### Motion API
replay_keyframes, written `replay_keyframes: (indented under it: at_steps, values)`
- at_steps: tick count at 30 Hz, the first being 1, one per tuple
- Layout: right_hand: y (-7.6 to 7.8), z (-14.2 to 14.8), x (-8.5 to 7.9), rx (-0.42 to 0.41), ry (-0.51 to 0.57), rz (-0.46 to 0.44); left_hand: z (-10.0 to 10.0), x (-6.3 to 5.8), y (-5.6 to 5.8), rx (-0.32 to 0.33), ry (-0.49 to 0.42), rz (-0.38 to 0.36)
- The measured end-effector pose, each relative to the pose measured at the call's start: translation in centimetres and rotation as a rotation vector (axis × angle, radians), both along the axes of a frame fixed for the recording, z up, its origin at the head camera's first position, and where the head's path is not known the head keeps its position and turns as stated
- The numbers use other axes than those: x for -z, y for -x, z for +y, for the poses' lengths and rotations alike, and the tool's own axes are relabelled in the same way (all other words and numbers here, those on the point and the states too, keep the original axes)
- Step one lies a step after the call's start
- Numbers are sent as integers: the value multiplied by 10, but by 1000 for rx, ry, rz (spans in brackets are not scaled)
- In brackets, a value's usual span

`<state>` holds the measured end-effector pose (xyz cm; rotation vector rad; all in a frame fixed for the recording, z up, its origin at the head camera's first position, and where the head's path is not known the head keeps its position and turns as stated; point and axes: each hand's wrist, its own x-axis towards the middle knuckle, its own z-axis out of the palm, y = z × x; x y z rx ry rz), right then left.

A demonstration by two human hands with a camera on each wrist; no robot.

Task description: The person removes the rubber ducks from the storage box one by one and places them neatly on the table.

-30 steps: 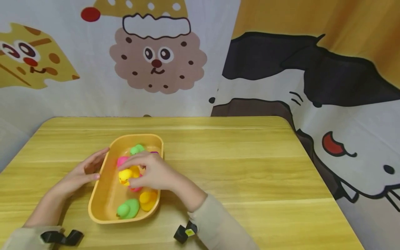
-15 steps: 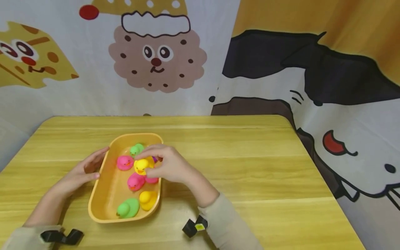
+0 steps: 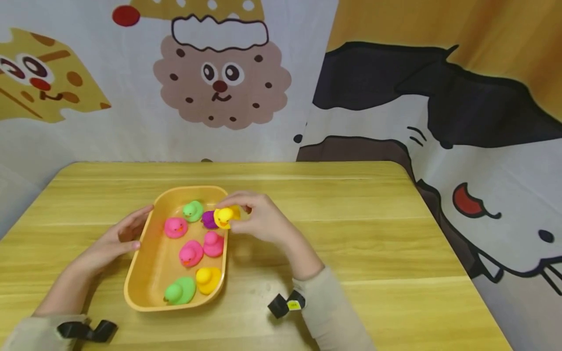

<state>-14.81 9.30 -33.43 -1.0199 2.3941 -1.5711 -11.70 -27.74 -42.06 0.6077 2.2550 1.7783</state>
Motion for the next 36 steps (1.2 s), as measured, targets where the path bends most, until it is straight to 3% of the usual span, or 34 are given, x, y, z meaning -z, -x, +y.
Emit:
replay_keyframes:
  at_steps: [6,24,36]
  values:
    - [10,13,4,24,-9,33,1,-2,-1,13,-9,18]
    - [31,37,27,83,-45,-50,2,-3,-3,-2,1,8]
    - [38,44,46,84,-60,-49,-1,0,-1,-22,10,-12]
